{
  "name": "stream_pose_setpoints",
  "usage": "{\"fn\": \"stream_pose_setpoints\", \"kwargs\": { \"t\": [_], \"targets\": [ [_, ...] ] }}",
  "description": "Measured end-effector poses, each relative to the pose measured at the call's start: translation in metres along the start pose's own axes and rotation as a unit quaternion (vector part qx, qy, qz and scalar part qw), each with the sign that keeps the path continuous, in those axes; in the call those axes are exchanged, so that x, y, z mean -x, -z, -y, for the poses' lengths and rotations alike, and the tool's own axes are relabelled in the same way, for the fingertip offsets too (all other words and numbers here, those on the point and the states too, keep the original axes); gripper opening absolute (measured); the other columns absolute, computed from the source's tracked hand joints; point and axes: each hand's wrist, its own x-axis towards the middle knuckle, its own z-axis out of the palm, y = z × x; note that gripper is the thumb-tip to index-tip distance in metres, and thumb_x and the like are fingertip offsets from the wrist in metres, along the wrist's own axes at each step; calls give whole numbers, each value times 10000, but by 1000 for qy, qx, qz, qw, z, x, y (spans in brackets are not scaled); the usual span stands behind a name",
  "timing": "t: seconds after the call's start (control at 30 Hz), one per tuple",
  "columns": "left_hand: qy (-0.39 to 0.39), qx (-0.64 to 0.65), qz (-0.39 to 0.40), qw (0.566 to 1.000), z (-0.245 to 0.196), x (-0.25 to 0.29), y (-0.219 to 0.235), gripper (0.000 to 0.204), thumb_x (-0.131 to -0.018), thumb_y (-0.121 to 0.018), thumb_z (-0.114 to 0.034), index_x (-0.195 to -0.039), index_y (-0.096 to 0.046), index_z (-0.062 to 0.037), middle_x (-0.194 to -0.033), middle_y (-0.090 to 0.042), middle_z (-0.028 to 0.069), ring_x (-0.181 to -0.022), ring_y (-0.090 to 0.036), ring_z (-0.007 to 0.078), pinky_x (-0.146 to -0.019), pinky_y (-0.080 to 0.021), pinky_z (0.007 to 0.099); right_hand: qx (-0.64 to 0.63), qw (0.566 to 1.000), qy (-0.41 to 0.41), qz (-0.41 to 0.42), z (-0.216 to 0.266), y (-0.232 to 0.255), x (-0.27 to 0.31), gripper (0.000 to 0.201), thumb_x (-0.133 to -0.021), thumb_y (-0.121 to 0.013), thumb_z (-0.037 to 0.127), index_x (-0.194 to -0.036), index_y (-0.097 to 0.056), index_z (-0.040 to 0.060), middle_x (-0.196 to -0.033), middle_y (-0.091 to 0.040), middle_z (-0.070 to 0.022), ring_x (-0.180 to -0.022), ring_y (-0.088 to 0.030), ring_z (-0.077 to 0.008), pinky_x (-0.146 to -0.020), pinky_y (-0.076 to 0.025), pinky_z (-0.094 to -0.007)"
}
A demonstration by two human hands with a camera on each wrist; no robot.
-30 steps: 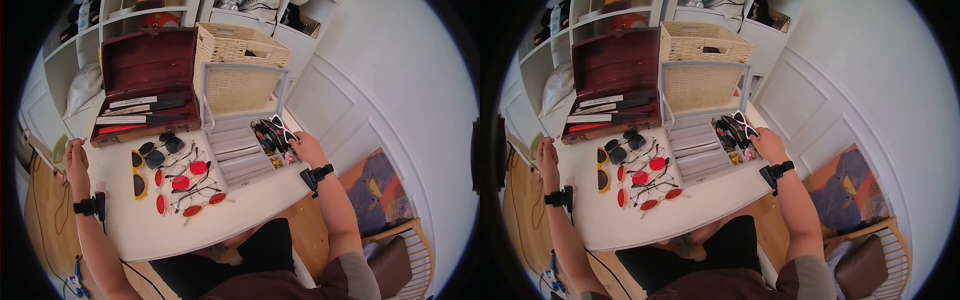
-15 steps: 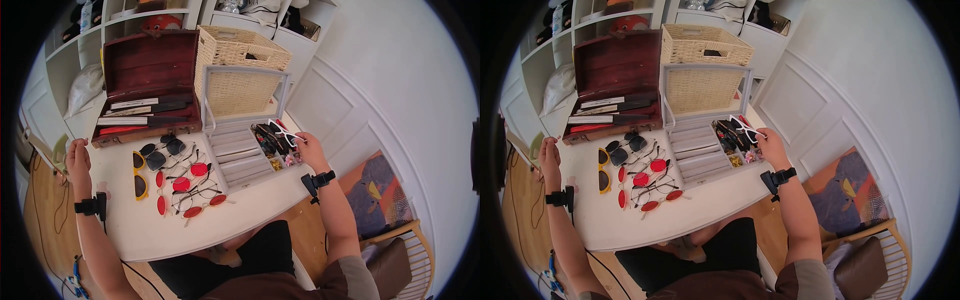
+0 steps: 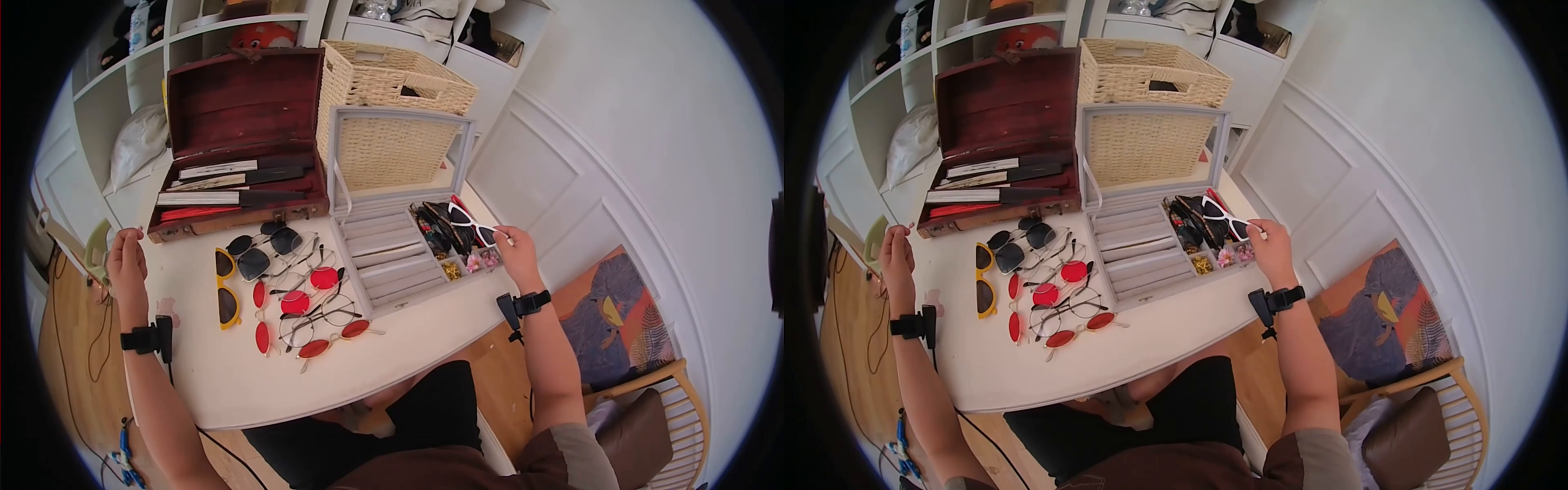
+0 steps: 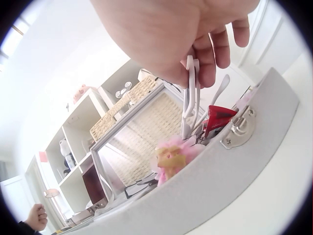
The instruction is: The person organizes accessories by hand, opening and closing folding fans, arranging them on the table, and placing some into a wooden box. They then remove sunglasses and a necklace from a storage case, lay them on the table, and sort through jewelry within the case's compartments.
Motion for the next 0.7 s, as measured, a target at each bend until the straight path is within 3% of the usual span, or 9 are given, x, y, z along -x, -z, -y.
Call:
{"fn": "stream_pose_setpoints", "kwargs": {
  "t": [0.07,0.1,0.17,0.4,0.47,0.6,0.7],
  "targets": [
    [-3,-4,-2,1000,0,1,0,199,-1057,-553,-260,-968,-627,-98,-622,-315,-125,-499,-209,-23,-437,-133,195,25,996,82,-40,-9,-5,0,261,-948,-655,188,-1113,-720,-3,-810,-692,-96,-698,-625,-153,-649,-504,-304],
    [1,-1,0,1000,1,0,1,199,-1056,-556,-262,-967,-628,-99,-620,-317,-123,-499,-211,-22,-438,-135,195,25,996,82,-40,-13,-6,1,261,-948,-655,188,-1113,-720,-3,-810,-692,-96,-698,-625,-153,-649,-504,-304],
    [5,3,3,1000,3,-1,2,200,-1054,-558,-264,-965,-629,-100,-619,-319,-122,-498,-213,-21,-439,-137,195,-68,996,-51,15,-5,-5,5,250,-954,-654,169,-1111,-709,-17,-819,-697,-84,-694,-627,-128,-627,-501,-285],
    [2,-9,-10,1000,2,-2,2,207,-1052,-564,-267,-970,-641,-94,-622,-328,-123,-506,-224,-22,-442,-144,193,-58,997,-45,15,4,-2,9,242,-964,-648,148,-1126,-692,-26,-819,-688,-70,-690,-623,-107,-613,-498,-275],
    [0,-7,-8,1000,2,-1,2,207,-1052,-563,-266,-973,-644,-92,-625,-332,-123,-508,-228,-22,-443,-145,192,-79,991,-98,51,11,2,10,245,-971,-641,145,-1140,-683,-27,-846,-693,-66,-690,-601,-97,-635,-499,-268],
    [8,-6,-7,1000,-2,1,-5,199,-1049,-566,-257,-975,-647,-90,-633,-344,-124,-516,-244,-23,-447,-151,194,-118,988,-76,68,-15,1,8,241,-980,-635,140,-1156,-680,-18,-875,-693,-44,-720,-590,-81,-660,-495,-256],
    [19,-7,-4,1000,-12,7,-7,178,-1045,-549,-215,-973,-645,-83,-641,-359,-125,-522,-271,-19,-463,-181,193,-162,973,-124,106,-1,10,11,236,-996,-621,154,-1166,-687,4,-887,-679,-4,-750,-577,-60,-654,-458,-225]
  ]
}}
